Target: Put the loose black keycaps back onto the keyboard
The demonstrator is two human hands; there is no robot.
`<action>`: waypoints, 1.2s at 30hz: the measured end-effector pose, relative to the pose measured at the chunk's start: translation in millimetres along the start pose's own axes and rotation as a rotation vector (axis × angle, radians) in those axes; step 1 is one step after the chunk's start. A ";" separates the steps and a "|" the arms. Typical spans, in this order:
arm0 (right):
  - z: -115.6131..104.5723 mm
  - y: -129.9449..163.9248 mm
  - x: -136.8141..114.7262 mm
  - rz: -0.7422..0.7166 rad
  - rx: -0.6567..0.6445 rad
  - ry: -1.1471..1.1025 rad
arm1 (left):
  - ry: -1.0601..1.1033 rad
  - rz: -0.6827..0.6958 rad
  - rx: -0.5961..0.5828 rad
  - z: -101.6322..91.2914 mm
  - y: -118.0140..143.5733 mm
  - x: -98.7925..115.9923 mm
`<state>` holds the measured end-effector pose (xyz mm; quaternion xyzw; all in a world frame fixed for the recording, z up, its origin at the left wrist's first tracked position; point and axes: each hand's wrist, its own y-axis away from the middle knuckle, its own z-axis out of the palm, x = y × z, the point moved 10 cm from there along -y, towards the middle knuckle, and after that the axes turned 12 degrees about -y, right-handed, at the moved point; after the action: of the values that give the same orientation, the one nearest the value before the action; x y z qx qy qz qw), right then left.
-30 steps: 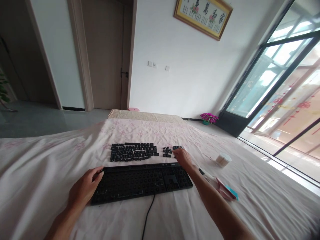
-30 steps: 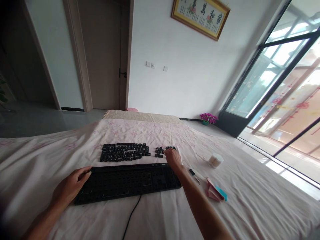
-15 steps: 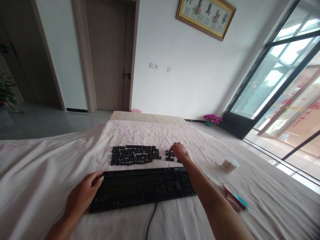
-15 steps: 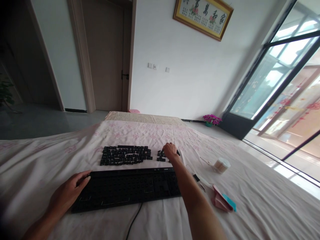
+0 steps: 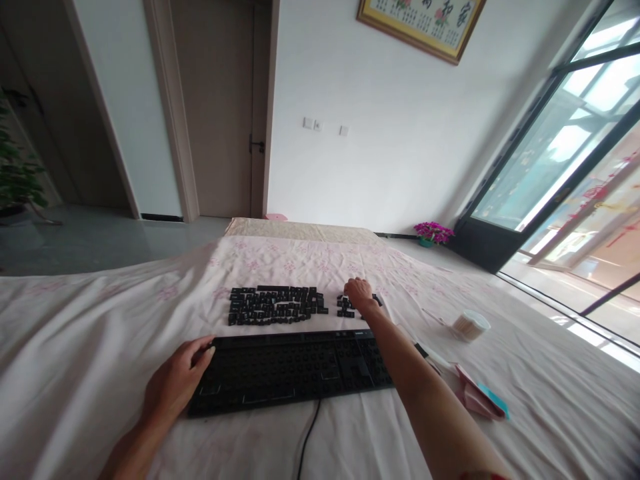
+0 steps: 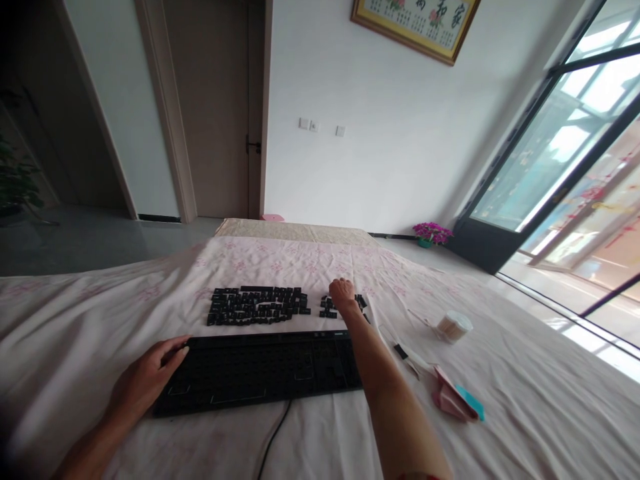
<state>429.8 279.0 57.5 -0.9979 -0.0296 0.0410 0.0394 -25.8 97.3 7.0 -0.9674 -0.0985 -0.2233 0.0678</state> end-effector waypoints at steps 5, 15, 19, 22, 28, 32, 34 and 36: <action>-18.1 24.9 -5.1 -0.029 0.049 -0.054 | -0.007 0.008 0.008 -2.1 0.4 1.6; -40.4 135.4 -26.8 -0.257 0.086 -0.325 | -0.011 -0.007 -0.004 -1.8 1.3 1.4; -39.6 153.3 -31.3 -0.268 0.052 -0.313 | -0.016 -0.010 -0.010 -1.5 1.4 1.1; -37.1 157.5 -34.9 -0.273 0.042 -0.286 | -0.017 -0.006 -0.007 -2.3 1.9 1.8; -33.4 161.5 -42.1 -0.305 0.069 -0.235 | -0.005 0.005 0.007 -3.4 1.6 2.3; -30.1 162.2 -44.4 -0.333 0.080 -0.190 | -0.005 0.005 0.024 -6.1 2.4 3.1; -28.5 163.2 -46.3 -0.354 0.084 -0.154 | -0.014 0.002 0.028 -6.9 3.1 3.3; -26.6 165.2 -48.9 -0.374 0.081 -0.114 | -0.023 0.001 0.023 -6.4 3.4 3.4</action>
<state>392.6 109.6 74.4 -0.9688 -0.2147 0.0903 0.0849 -24.7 93.4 13.9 -0.9691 -0.1013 -0.2109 0.0777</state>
